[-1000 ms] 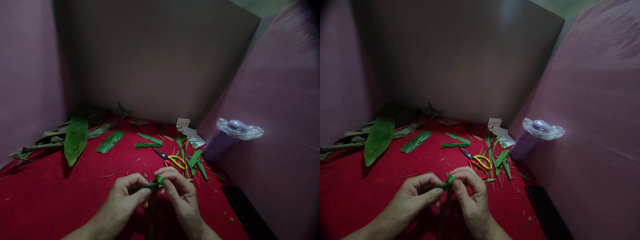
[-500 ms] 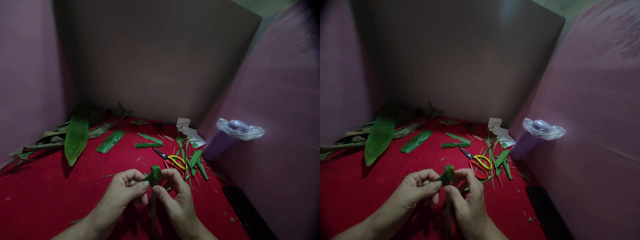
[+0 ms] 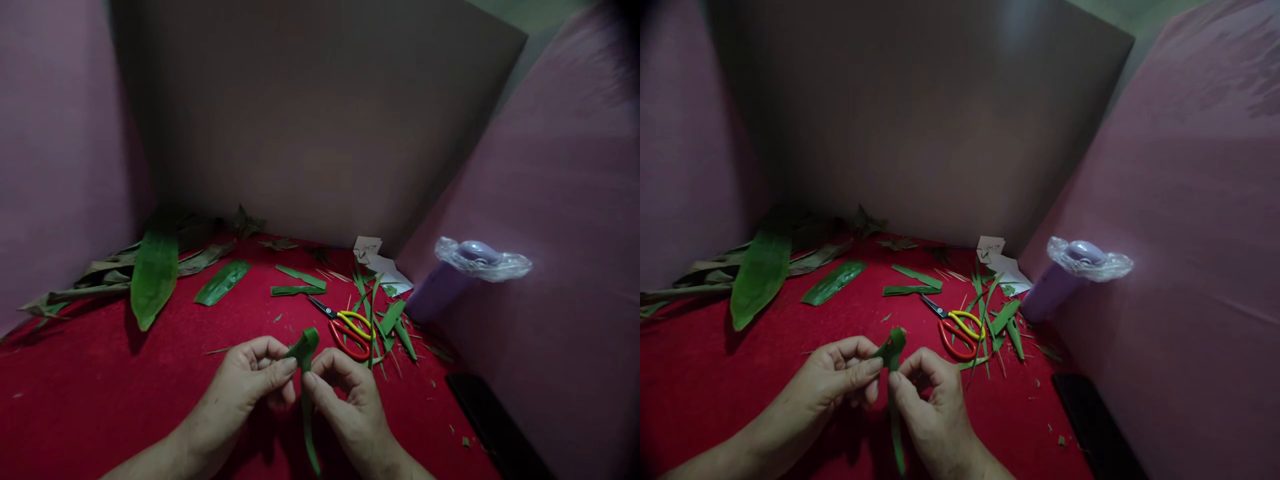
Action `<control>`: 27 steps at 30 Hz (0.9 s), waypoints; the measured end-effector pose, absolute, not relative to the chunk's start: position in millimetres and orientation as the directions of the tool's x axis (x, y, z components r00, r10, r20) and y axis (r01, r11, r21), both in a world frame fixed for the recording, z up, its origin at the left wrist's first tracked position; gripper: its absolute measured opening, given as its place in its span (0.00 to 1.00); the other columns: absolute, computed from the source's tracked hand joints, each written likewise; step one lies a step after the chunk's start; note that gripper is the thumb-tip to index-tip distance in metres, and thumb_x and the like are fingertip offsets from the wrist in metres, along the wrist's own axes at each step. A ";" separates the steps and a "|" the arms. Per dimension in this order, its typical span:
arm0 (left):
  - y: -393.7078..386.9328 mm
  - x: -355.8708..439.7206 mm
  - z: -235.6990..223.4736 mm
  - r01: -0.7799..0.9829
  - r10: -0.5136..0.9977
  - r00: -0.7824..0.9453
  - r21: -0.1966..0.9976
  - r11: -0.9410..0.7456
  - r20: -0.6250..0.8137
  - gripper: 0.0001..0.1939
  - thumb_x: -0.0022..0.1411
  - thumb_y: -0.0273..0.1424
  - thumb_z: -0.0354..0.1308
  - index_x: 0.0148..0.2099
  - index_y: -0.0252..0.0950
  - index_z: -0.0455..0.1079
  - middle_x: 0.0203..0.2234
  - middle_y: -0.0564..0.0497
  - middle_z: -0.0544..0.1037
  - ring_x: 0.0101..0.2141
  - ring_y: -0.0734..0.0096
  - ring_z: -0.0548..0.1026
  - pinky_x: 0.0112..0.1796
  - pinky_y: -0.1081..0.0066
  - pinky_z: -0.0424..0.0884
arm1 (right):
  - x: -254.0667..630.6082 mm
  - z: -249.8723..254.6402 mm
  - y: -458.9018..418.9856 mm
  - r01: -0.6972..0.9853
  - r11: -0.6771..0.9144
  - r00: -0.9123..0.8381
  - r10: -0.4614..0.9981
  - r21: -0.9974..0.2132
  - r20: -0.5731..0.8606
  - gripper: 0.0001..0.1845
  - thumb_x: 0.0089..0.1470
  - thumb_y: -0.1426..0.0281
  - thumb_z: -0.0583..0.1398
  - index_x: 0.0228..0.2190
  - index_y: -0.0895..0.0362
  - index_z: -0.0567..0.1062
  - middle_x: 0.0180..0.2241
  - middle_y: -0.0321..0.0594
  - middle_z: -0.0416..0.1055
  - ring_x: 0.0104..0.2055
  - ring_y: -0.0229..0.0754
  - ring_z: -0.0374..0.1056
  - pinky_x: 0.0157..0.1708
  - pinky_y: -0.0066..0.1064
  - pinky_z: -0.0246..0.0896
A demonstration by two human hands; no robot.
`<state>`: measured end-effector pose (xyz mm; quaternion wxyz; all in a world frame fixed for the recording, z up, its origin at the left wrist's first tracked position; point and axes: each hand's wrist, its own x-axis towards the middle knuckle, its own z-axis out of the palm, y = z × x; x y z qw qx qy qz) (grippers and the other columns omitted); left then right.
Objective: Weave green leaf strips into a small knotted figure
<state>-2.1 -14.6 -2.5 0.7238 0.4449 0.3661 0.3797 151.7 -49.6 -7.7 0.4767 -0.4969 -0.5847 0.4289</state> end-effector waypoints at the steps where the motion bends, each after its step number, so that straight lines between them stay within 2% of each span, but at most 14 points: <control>1: -14.4 -2.0 -2.6 -0.225 0.875 0.444 0.922 0.316 -0.191 0.10 0.54 0.34 0.60 0.29 0.32 0.67 0.15 0.54 0.74 0.17 0.81 0.66 0.21 0.80 0.60 | 151.6 -7.5 -49.8 0.187 0.143 -0.063 0.989 -0.972 0.133 0.11 0.51 0.67 0.57 0.21 0.59 0.66 0.20 0.32 0.61 0.23 0.32 0.55 0.23 0.24 0.53; 12: -16.1 -1.9 -1.9 -0.212 0.869 0.454 0.923 0.321 -0.198 0.11 0.53 0.35 0.61 0.28 0.32 0.66 0.15 0.54 0.74 0.17 0.80 0.66 0.22 0.79 0.60 | 153.3 -9.3 -49.8 0.270 0.106 -0.176 0.983 -0.957 0.059 0.08 0.48 0.74 0.55 0.20 0.58 0.63 0.19 0.30 0.57 0.21 0.30 0.51 0.20 0.22 0.48; 19: -14.3 -0.2 -3.7 -0.161 0.881 0.434 0.946 0.283 -0.190 0.11 0.51 0.35 0.62 0.27 0.32 0.67 0.14 0.53 0.73 0.16 0.80 0.66 0.20 0.79 0.56 | 152.7 0.6 -49.8 0.230 0.118 -0.329 0.944 -0.966 0.037 0.05 0.48 0.74 0.55 0.22 0.58 0.68 0.19 0.29 0.55 0.22 0.31 0.49 0.21 0.23 0.46; 24: -15.3 -0.9 -0.7 -0.137 0.882 0.427 0.950 0.281 -0.199 0.11 0.51 0.36 0.61 0.27 0.32 0.67 0.14 0.53 0.73 0.16 0.80 0.63 0.19 0.79 0.53 | 152.5 1.8 -48.6 0.266 0.118 -0.307 0.951 -0.957 0.033 0.07 0.50 0.76 0.54 0.24 0.59 0.71 0.19 0.30 0.57 0.22 0.31 0.51 0.22 0.23 0.48; 27: -14.3 -1.9 2.5 -0.097 0.913 0.365 0.968 0.231 -0.181 0.11 0.50 0.36 0.62 0.26 0.33 0.68 0.13 0.54 0.73 0.16 0.80 0.63 0.19 0.78 0.53 | 154.0 0.2 -48.3 0.287 0.122 -0.184 0.980 -0.950 0.071 0.04 0.51 0.71 0.57 0.26 0.58 0.70 0.20 0.31 0.62 0.22 0.32 0.56 0.22 0.23 0.52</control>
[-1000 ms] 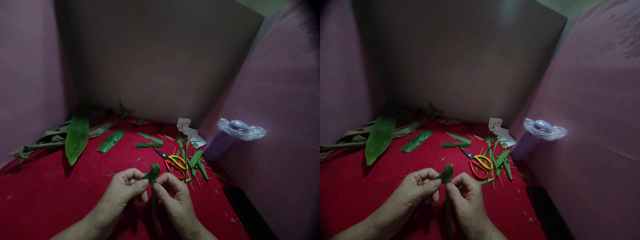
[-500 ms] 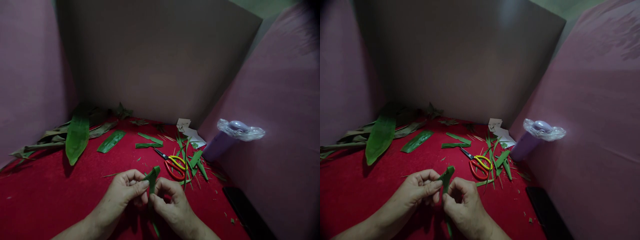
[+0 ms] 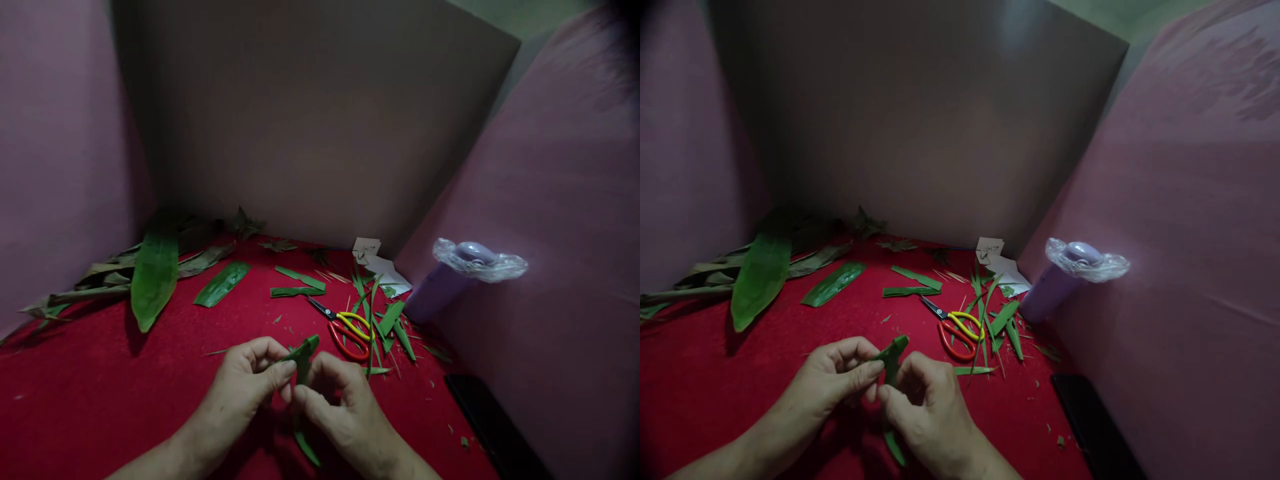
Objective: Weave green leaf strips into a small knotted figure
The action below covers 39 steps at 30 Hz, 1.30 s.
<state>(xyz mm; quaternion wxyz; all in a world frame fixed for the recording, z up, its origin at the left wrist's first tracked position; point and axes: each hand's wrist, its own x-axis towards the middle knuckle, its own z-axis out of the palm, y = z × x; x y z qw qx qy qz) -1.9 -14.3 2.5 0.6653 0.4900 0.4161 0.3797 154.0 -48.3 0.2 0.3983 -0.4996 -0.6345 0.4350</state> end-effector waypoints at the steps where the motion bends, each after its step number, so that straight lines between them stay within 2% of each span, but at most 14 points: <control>1: -14.0 -1.9 3.5 -0.084 0.924 0.342 0.974 0.210 -0.170 0.11 0.49 0.35 0.62 0.26 0.33 0.68 0.13 0.54 0.73 0.16 0.80 0.63 0.19 0.78 0.54 | 155.0 -0.9 -48.0 0.269 0.148 -0.111 0.986 -0.952 0.122 0.04 0.51 0.70 0.58 0.29 0.58 0.71 0.23 0.33 0.65 0.23 0.32 0.58 0.23 0.23 0.54; 3: -13.9 -1.3 5.2 -0.065 0.931 0.327 0.979 0.194 -0.163 0.10 0.49 0.35 0.62 0.25 0.33 0.67 0.12 0.54 0.72 0.15 0.80 0.63 0.19 0.79 0.53 | 157.5 -3.1 -47.1 0.191 0.222 0.026 0.973 -0.956 0.231 0.10 0.53 0.67 0.58 0.38 0.56 0.69 0.29 0.35 0.68 0.27 0.34 0.62 0.27 0.24 0.58; 5: -15.0 0.0 6.7 -0.052 0.919 0.346 0.974 0.218 -0.187 0.11 0.48 0.35 0.62 0.24 0.33 0.67 0.12 0.54 0.72 0.14 0.81 0.61 0.18 0.79 0.52 | 159.6 -4.1 -46.3 0.113 0.279 0.087 0.953 -0.954 0.289 0.11 0.55 0.66 0.56 0.41 0.54 0.69 0.31 0.36 0.68 0.29 0.34 0.63 0.28 0.24 0.60; 9: -18.6 2.3 9.1 -0.038 0.897 0.370 0.960 0.276 -0.243 0.11 0.46 0.35 0.63 0.23 0.34 0.66 0.11 0.53 0.72 0.14 0.80 0.62 0.17 0.79 0.52 | 160.8 -2.3 -46.1 0.033 0.293 0.016 0.956 -0.956 0.293 0.07 0.55 0.66 0.56 0.32 0.56 0.71 0.26 0.34 0.65 0.25 0.33 0.61 0.24 0.23 0.59; 14: -18.7 2.4 7.4 -0.026 0.887 0.382 0.956 0.292 -0.260 0.12 0.46 0.36 0.63 0.23 0.34 0.66 0.12 0.53 0.73 0.14 0.80 0.62 0.17 0.79 0.51 | 160.5 -0.8 -45.8 0.006 0.218 -0.037 0.975 -0.976 0.217 0.09 0.55 0.64 0.55 0.30 0.57 0.68 0.25 0.34 0.63 0.24 0.33 0.59 0.20 0.23 0.56; 23: -20.5 3.1 4.7 -0.046 0.844 0.466 0.946 0.321 -0.264 0.13 0.47 0.37 0.63 0.23 0.34 0.66 0.11 0.53 0.73 0.13 0.81 0.62 0.17 0.79 0.52 | 161.7 -1.0 -45.0 0.009 0.285 -0.129 0.951 -0.958 0.282 0.07 0.55 0.65 0.55 0.31 0.57 0.69 0.31 0.37 0.64 0.31 0.35 0.61 0.30 0.26 0.59; 27: -21.3 3.3 5.9 -0.061 0.843 0.479 0.949 0.310 -0.244 0.12 0.49 0.36 0.62 0.24 0.34 0.66 0.12 0.54 0.72 0.14 0.80 0.63 0.18 0.79 0.54 | 159.2 -5.3 -45.6 -0.002 0.266 -0.094 0.960 -0.964 0.265 0.08 0.52 0.64 0.58 0.33 0.56 0.69 0.32 0.37 0.65 0.32 0.37 0.63 0.33 0.27 0.60; 29: -21.4 2.2 5.6 -0.082 0.877 0.447 0.968 0.237 -0.177 0.10 0.51 0.35 0.61 0.25 0.34 0.67 0.14 0.54 0.73 0.16 0.78 0.66 0.20 0.77 0.58 | 159.1 -7.2 -46.5 -0.009 0.256 -0.080 0.963 -0.967 0.256 0.15 0.49 0.63 0.61 0.39 0.54 0.68 0.35 0.39 0.67 0.36 0.39 0.65 0.35 0.29 0.61; 31: -22.1 0.4 5.4 -0.080 0.922 0.385 0.993 0.087 -0.050 0.07 0.52 0.33 0.60 0.26 0.35 0.69 0.17 0.53 0.74 0.21 0.74 0.69 0.25 0.75 0.63 | 159.9 -8.1 -47.5 0.038 0.279 -0.055 0.960 -0.960 0.276 0.22 0.45 0.63 0.64 0.43 0.53 0.67 0.37 0.40 0.68 0.38 0.41 0.66 0.37 0.30 0.62; 32: -22.8 -0.8 5.3 -0.051 0.935 0.354 0.999 -0.011 0.028 0.06 0.53 0.32 0.59 0.26 0.35 0.71 0.19 0.53 0.74 0.23 0.72 0.70 0.27 0.74 0.64 | 160.5 -8.1 -47.9 0.082 0.316 -0.045 0.949 -0.945 0.313 0.19 0.45 0.64 0.64 0.41 0.53 0.68 0.37 0.39 0.68 0.38 0.41 0.66 0.37 0.30 0.62; 34: -25.1 -3.5 5.1 0.047 0.927 0.322 0.974 -0.221 0.195 0.05 0.54 0.30 0.59 0.28 0.37 0.73 0.21 0.52 0.75 0.25 0.71 0.71 0.29 0.74 0.65 | 161.7 -7.7 -48.6 0.177 0.415 -0.048 0.909 -0.892 0.413 0.08 0.49 0.69 0.61 0.34 0.54 0.71 0.32 0.38 0.68 0.35 0.40 0.65 0.36 0.30 0.61; 35: -26.6 -4.9 4.8 0.098 0.903 0.327 0.940 -0.328 0.281 0.04 0.55 0.29 0.58 0.29 0.38 0.73 0.21 0.52 0.75 0.25 0.71 0.71 0.29 0.74 0.65 | 162.2 -7.3 -48.9 0.212 0.467 -0.059 0.883 -0.858 0.466 0.03 0.51 0.71 0.60 0.31 0.54 0.71 0.31 0.38 0.67 0.34 0.39 0.65 0.36 0.31 0.61; 36: -28.1 -6.3 4.4 0.140 0.862 0.349 0.889 -0.435 0.367 0.04 0.56 0.28 0.57 0.30 0.38 0.73 0.21 0.52 0.75 0.25 0.71 0.71 0.29 0.74 0.65 | 162.5 -6.8 -49.3 0.232 0.519 -0.073 0.852 -0.822 0.518 0.04 0.51 0.74 0.58 0.31 0.54 0.72 0.31 0.38 0.67 0.34 0.40 0.65 0.36 0.31 0.60; 39: -32.7 -10.4 3.2 0.218 0.701 0.426 0.687 -0.694 0.572 0.07 0.57 0.24 0.55 0.35 0.37 0.73 0.22 0.50 0.76 0.24 0.71 0.70 0.28 0.73 0.65 | 162.8 -5.1 -51.5 0.265 0.649 -0.104 0.754 -0.713 0.648 0.14 0.49 0.78 0.59 0.37 0.51 0.72 0.35 0.39 0.67 0.37 0.42 0.65 0.37 0.34 0.61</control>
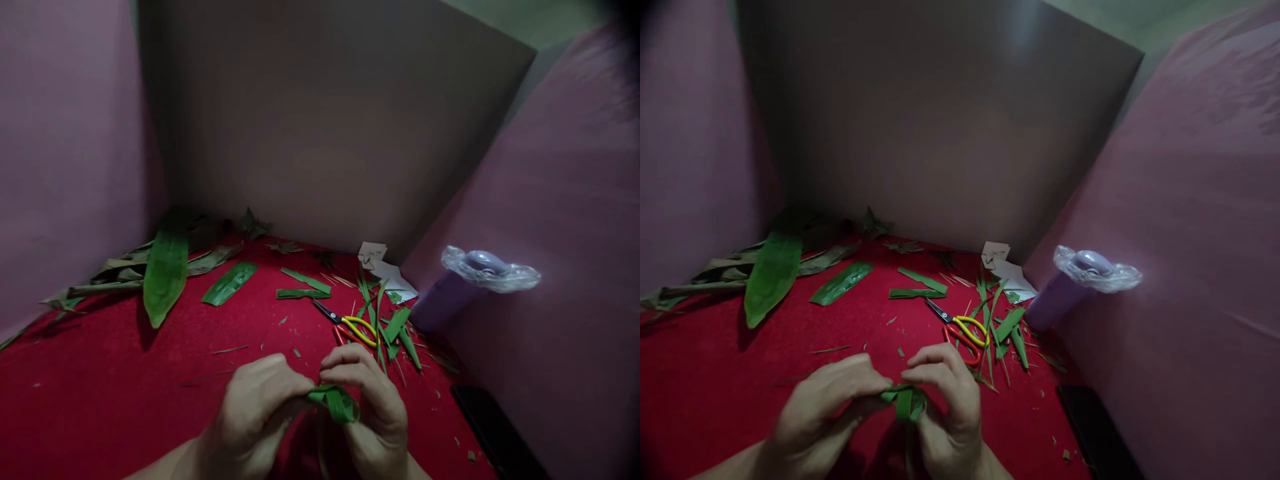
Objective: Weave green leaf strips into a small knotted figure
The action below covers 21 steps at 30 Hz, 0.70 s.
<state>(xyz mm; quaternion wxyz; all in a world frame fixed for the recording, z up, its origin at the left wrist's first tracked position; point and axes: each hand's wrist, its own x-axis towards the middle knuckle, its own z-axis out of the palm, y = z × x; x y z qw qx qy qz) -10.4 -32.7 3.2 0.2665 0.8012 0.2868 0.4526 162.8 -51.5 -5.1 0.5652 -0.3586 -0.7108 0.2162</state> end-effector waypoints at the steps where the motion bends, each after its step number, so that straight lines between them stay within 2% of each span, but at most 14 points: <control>1: -34.0 -11.7 3.0 0.242 0.649 0.451 0.616 -0.750 0.613 0.08 0.57 0.22 0.54 0.36 0.37 0.72 0.22 0.49 0.76 0.24 0.70 0.70 0.28 0.72 0.65 | 162.8 -4.6 -52.4 0.276 0.681 -0.114 0.724 -0.679 0.680 0.16 0.47 0.79 0.59 0.38 0.50 0.72 0.35 0.40 0.67 0.37 0.42 0.65 0.37 0.35 0.61; 4: -36.5 -15.1 3.4 0.287 0.539 0.517 0.458 -0.841 0.665 0.13 0.55 0.18 0.52 0.39 0.37 0.72 0.22 0.49 0.77 0.24 0.69 0.69 0.29 0.70 0.64 | 163.6 -3.8 -55.3 0.311 0.730 -0.121 0.666 -0.609 0.736 0.19 0.46 0.79 0.60 0.39 0.49 0.73 0.34 0.40 0.67 0.36 0.43 0.65 0.35 0.35 0.62; 8: -36.4 -20.6 3.5 0.287 0.474 0.564 0.377 -0.880 0.677 0.20 0.54 0.17 0.53 0.47 0.40 0.69 0.27 0.50 0.79 0.25 0.67 0.71 0.31 0.69 0.66 | 165.6 -5.0 -57.5 0.324 0.732 -0.082 0.652 -0.599 0.753 0.20 0.46 0.82 0.58 0.39 0.49 0.72 0.33 0.39 0.67 0.35 0.42 0.64 0.34 0.36 0.62; 12: -35.2 -29.0 -0.4 0.254 0.400 0.591 0.309 -0.916 0.700 0.33 0.53 0.17 0.54 0.60 0.44 0.56 0.34 0.50 0.80 0.30 0.64 0.75 0.36 0.66 0.68 | 166.0 -6.4 -58.9 0.357 0.741 -0.096 0.635 -0.569 0.767 0.18 0.48 0.81 0.58 0.39 0.49 0.72 0.33 0.39 0.66 0.34 0.42 0.64 0.33 0.37 0.61; 14: -35.4 -33.0 -2.7 0.264 0.382 0.598 0.277 -0.924 0.704 0.37 0.54 0.16 0.53 0.63 0.45 0.49 0.37 0.51 0.80 0.32 0.65 0.76 0.39 0.66 0.68 | 165.6 -6.4 -59.5 0.398 0.749 -0.105 0.612 -0.531 0.784 0.16 0.49 0.78 0.58 0.39 0.49 0.72 0.34 0.40 0.65 0.35 0.43 0.63 0.34 0.38 0.61; 16: -36.0 -35.6 -3.3 0.289 0.365 0.592 0.233 -0.928 0.718 0.36 0.55 0.16 0.52 0.63 0.43 0.49 0.39 0.51 0.80 0.34 0.66 0.76 0.41 0.67 0.68 | 164.9 -5.8 -59.5 0.445 0.745 -0.112 0.596 -0.497 0.795 0.14 0.49 0.76 0.58 0.38 0.51 0.72 0.34 0.41 0.63 0.35 0.43 0.62 0.34 0.38 0.60; 21: -36.5 -34.0 3.3 0.336 0.244 0.547 0.058 -0.940 0.801 0.18 0.60 0.19 0.46 0.51 0.30 0.65 0.38 0.48 0.79 0.37 0.68 0.74 0.42 0.67 0.70 | 164.0 -3.4 -57.2 0.527 0.751 -0.183 0.556 -0.396 0.811 0.06 0.50 0.75 0.56 0.31 0.57 0.73 0.34 0.43 0.60 0.35 0.43 0.61 0.31 0.36 0.60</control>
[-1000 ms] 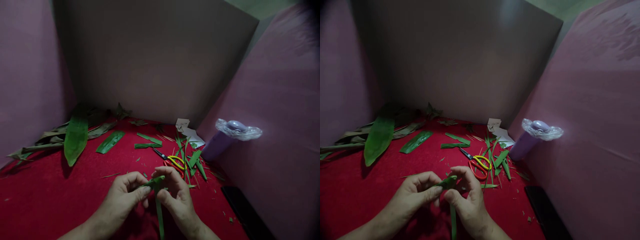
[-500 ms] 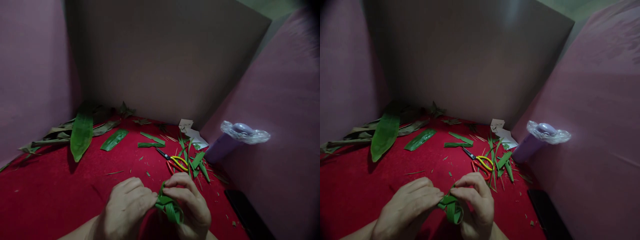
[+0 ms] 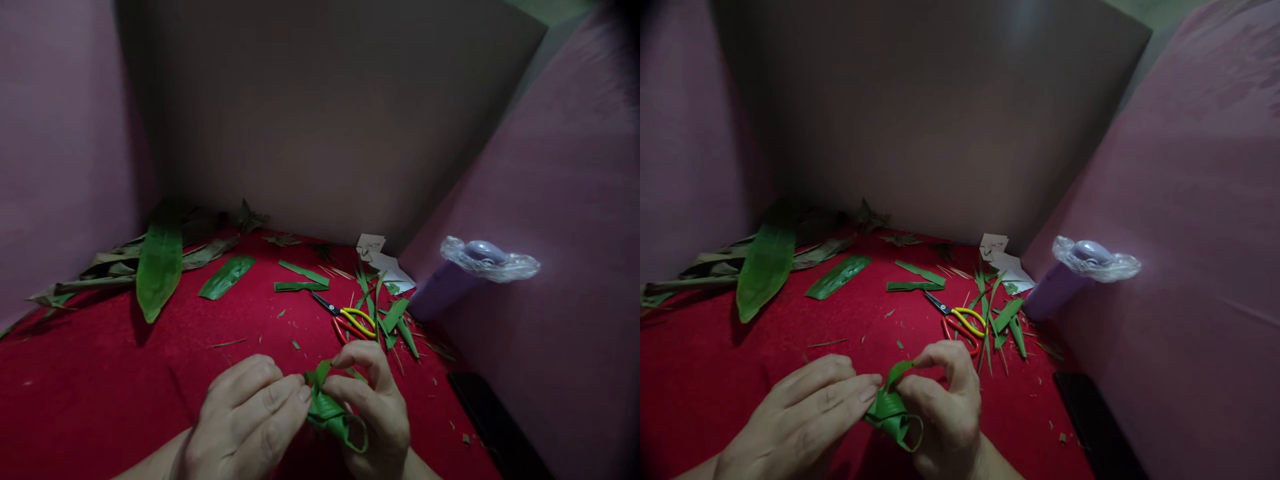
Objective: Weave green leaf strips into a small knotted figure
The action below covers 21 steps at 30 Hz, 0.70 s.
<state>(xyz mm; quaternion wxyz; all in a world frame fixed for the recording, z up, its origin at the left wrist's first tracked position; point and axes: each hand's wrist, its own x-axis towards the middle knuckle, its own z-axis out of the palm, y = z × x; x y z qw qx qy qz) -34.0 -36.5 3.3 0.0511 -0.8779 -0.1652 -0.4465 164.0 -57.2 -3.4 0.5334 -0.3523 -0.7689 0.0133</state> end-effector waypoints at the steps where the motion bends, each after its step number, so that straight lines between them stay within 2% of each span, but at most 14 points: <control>1: -35.9 -33.2 4.6 0.336 0.232 0.543 0.044 -0.941 0.807 0.16 0.60 0.19 0.45 0.50 0.29 0.65 0.37 0.48 0.79 0.37 0.70 0.74 0.41 0.68 0.70 | 164.0 -3.5 -56.7 0.540 0.747 -0.192 0.559 -0.389 0.807 0.06 0.50 0.75 0.56 0.30 0.58 0.72 0.35 0.43 0.60 0.36 0.43 0.61 0.32 0.36 0.60; 5: -30.1 -33.6 1.1 0.325 0.224 0.575 0.031 -0.945 0.787 0.16 0.60 0.17 0.45 0.49 0.29 0.65 0.36 0.49 0.79 0.35 0.73 0.74 0.40 0.72 0.71 | 162.9 -6.6 -54.9 0.561 0.737 -0.203 0.565 -0.378 0.800 0.05 0.49 0.75 0.56 0.29 0.58 0.71 0.37 0.44 0.60 0.38 0.45 0.61 0.36 0.40 0.60; 6: -28.2 -34.3 -1.7 0.312 0.196 0.607 -0.004 -0.950 0.770 0.17 0.60 0.16 0.45 0.50 0.29 0.64 0.37 0.50 0.79 0.35 0.74 0.74 0.41 0.73 0.71 | 162.4 -7.6 -54.5 0.562 0.736 -0.201 0.563 -0.376 0.801 0.04 0.49 0.75 0.56 0.29 0.57 0.71 0.38 0.44 0.60 0.39 0.45 0.61 0.37 0.41 0.59; 10: -24.3 -34.7 -10.8 0.336 0.200 0.613 -0.023 -0.942 0.765 0.18 0.61 0.17 0.43 0.52 0.31 0.62 0.37 0.50 0.79 0.34 0.74 0.74 0.40 0.72 0.71 | 161.0 -8.9 -54.0 0.569 0.722 -0.206 0.589 -0.394 0.781 0.06 0.47 0.77 0.55 0.28 0.57 0.70 0.42 0.44 0.61 0.43 0.47 0.60 0.40 0.43 0.58; 13: -27.1 -30.8 -9.1 0.318 0.182 0.562 -0.007 -0.948 0.807 0.15 0.63 0.21 0.42 0.50 0.29 0.63 0.33 0.49 0.79 0.32 0.74 0.74 0.36 0.73 0.72 | 161.8 -5.9 -54.6 0.572 0.722 -0.219 0.591 -0.389 0.776 0.08 0.45 0.77 0.56 0.31 0.57 0.71 0.44 0.45 0.61 0.44 0.48 0.60 0.43 0.45 0.56; 15: -30.0 -27.7 -4.8 0.375 0.248 0.510 0.047 -0.926 0.823 0.14 0.64 0.24 0.41 0.48 0.28 0.64 0.33 0.48 0.79 0.32 0.72 0.73 0.38 0.69 0.71 | 162.2 -2.4 -55.4 0.572 0.734 -0.218 0.566 -0.365 0.795 0.09 0.46 0.76 0.56 0.33 0.58 0.71 0.44 0.46 0.62 0.44 0.49 0.60 0.44 0.47 0.55; 17: -32.3 -24.9 0.4 0.342 0.166 0.519 -0.025 -0.939 0.839 0.14 0.64 0.23 0.41 0.45 0.28 0.65 0.30 0.49 0.78 0.30 0.75 0.73 0.36 0.73 0.70 | 161.5 1.1 -56.4 0.568 0.749 -0.198 0.526 -0.341 0.827 0.08 0.48 0.75 0.55 0.32 0.58 0.71 0.43 0.46 0.64 0.43 0.48 0.61 0.44 0.46 0.55; 21: -34.6 -18.3 9.3 0.355 0.199 0.466 0.024 -0.935 0.862 0.12 0.63 0.20 0.42 0.41 0.30 0.66 0.27 0.52 0.79 0.28 0.76 0.73 0.32 0.74 0.69 | 156.8 0.3 -57.0 0.558 0.759 -0.153 0.491 -0.336 0.857 0.07 0.52 0.75 0.53 0.28 0.57 0.71 0.40 0.44 0.65 0.42 0.46 0.61 0.42 0.43 0.57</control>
